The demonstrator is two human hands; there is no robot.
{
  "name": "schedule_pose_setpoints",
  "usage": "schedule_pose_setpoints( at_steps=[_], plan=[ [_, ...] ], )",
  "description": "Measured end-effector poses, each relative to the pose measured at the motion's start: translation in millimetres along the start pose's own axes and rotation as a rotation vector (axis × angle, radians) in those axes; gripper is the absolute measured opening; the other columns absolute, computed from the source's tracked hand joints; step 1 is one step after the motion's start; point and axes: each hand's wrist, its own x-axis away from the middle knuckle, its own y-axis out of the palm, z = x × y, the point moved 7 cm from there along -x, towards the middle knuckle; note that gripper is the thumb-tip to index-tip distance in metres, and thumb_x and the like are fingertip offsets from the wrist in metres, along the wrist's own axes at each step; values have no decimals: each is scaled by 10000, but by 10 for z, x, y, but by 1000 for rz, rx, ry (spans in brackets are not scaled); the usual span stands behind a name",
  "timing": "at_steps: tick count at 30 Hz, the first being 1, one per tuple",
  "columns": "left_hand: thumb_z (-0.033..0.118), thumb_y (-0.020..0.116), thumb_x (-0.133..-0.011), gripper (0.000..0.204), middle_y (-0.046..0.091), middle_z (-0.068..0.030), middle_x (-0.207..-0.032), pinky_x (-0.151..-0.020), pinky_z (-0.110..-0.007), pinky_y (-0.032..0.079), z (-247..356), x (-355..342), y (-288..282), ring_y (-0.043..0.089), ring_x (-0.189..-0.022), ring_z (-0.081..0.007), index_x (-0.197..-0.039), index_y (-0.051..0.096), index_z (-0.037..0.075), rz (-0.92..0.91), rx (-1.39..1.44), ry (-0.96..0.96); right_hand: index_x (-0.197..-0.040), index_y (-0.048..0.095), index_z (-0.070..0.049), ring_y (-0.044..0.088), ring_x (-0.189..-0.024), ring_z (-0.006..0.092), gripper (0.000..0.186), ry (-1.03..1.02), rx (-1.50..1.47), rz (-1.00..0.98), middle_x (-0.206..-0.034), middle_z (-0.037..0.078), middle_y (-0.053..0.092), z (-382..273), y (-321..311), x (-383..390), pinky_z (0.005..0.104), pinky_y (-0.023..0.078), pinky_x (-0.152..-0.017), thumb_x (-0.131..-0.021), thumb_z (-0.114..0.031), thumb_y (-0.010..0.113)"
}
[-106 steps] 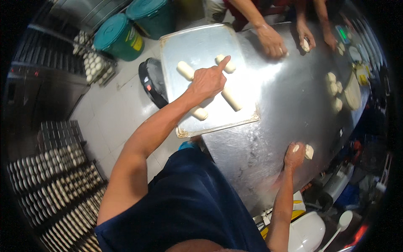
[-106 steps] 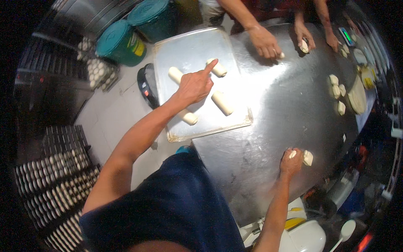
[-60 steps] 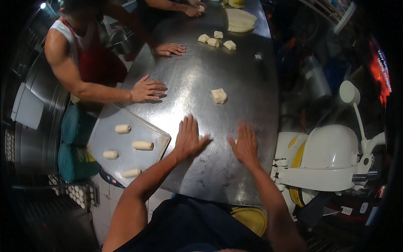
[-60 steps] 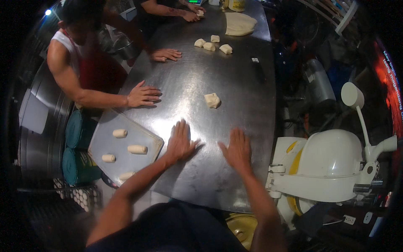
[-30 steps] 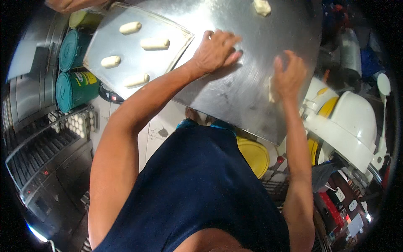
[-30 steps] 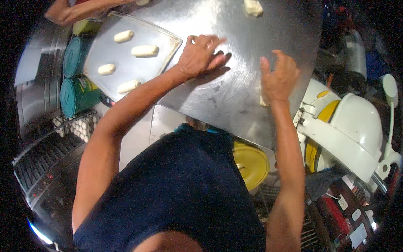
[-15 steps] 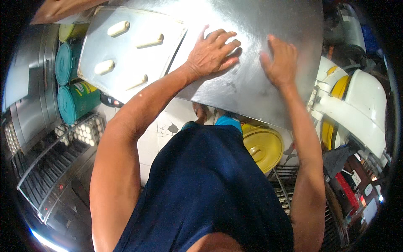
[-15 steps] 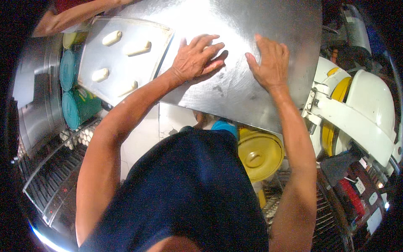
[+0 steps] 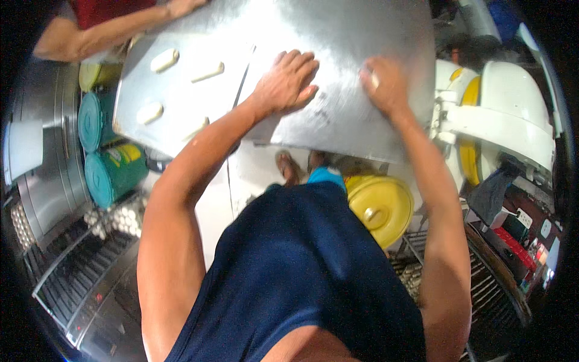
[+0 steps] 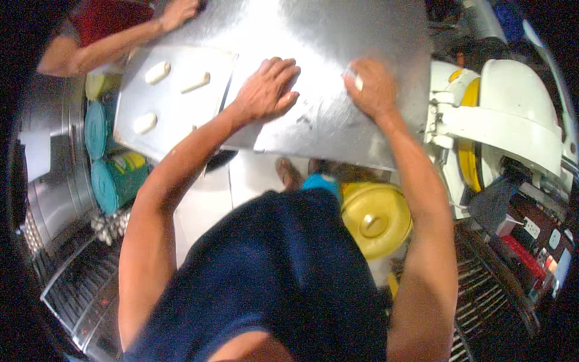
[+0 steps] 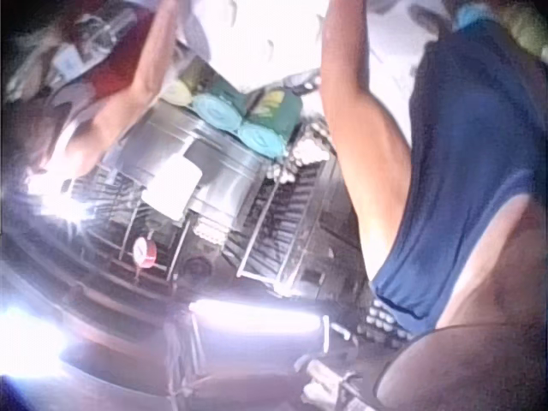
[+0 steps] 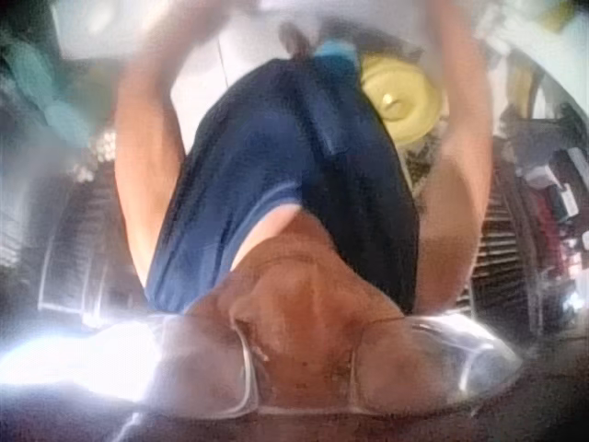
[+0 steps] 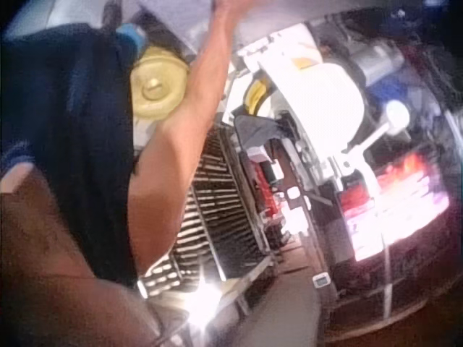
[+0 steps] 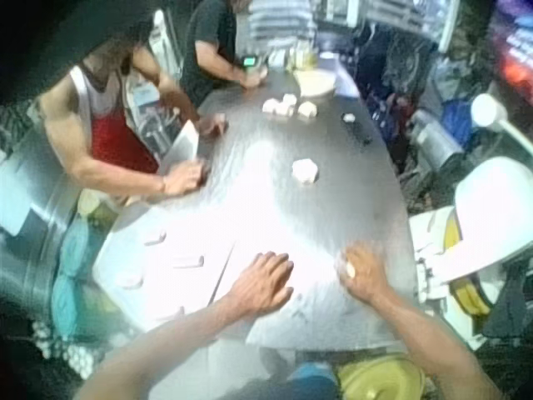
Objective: The person shapes pieces of dough by hand on a metal table and places the shaped rolls onto a baking tray, then slides the tray into a rack.
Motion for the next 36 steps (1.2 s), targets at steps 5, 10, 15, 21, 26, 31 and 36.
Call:
schedule_pose_setpoints(
  at_steps=[5,10,15,21,26,31,36],
  plan=[
    [436,741,-907,302,705,-44,-885,-708,-397,596,-142,-32,-117,709,-797,-246,-989,675,153,-190,47,-101,-793,708,-89,677,-796,317,347,5,4,-274,-820,116,710,93,-72,-9,455,523,-761,-942,-398,658],
    [375,727,-923,206,695,-2,-881,-713,-360,551,-295,-299,169,676,-796,-169,-985,667,189,-148,-13,32,-831,711,-106,668,-839,337,363,-81,128,-286,-864,132,708,130,293,-414,494,498,-812,-967,-425,604],
    [465,642,-961,500,594,-152,-1341,-1048,-453,449,-365,-228,190,538,-1247,-325,-1307,618,106,-67,-153,-220,-1286,646,-15,563,-1256,377,602,-139,126,-113,-1329,183,645,56,181,-231,492,431,-1044,-980,-526,561],
    [517,664,-936,468,705,-132,-1075,-823,-437,569,-252,268,126,679,-942,-296,-1032,739,66,-464,154,-441,-1186,681,-34,601,-1139,365,499,18,138,-479,-1193,170,681,-60,-38,-33,496,464,-965,-963,-474,603],
    [427,695,-901,296,645,-33,-831,-653,-389,550,-309,-22,270,658,-779,-235,-847,716,137,-45,-56,-64,-1065,689,-53,608,-981,338,380,34,140,-446,-1012,121,677,48,413,-7,468,482,-865,-933,-408,659],
    [533,687,-918,382,636,-59,-1019,-868,-450,485,-273,-45,190,601,-983,-264,-971,699,155,-121,-16,-241,-1068,683,-46,608,-998,339,411,-43,68,-160,-1025,126,678,16,155,-141,480,478,-884,-942,-435,640],
    [607,695,-886,507,657,-115,-1107,-915,-485,505,48,247,-87,629,-1129,-297,-1034,721,123,-36,47,-163,-973,681,-55,619,-954,370,479,-196,-35,22,-976,154,675,-129,-182,251,551,469,-830,-934,-530,637]
  ],
)
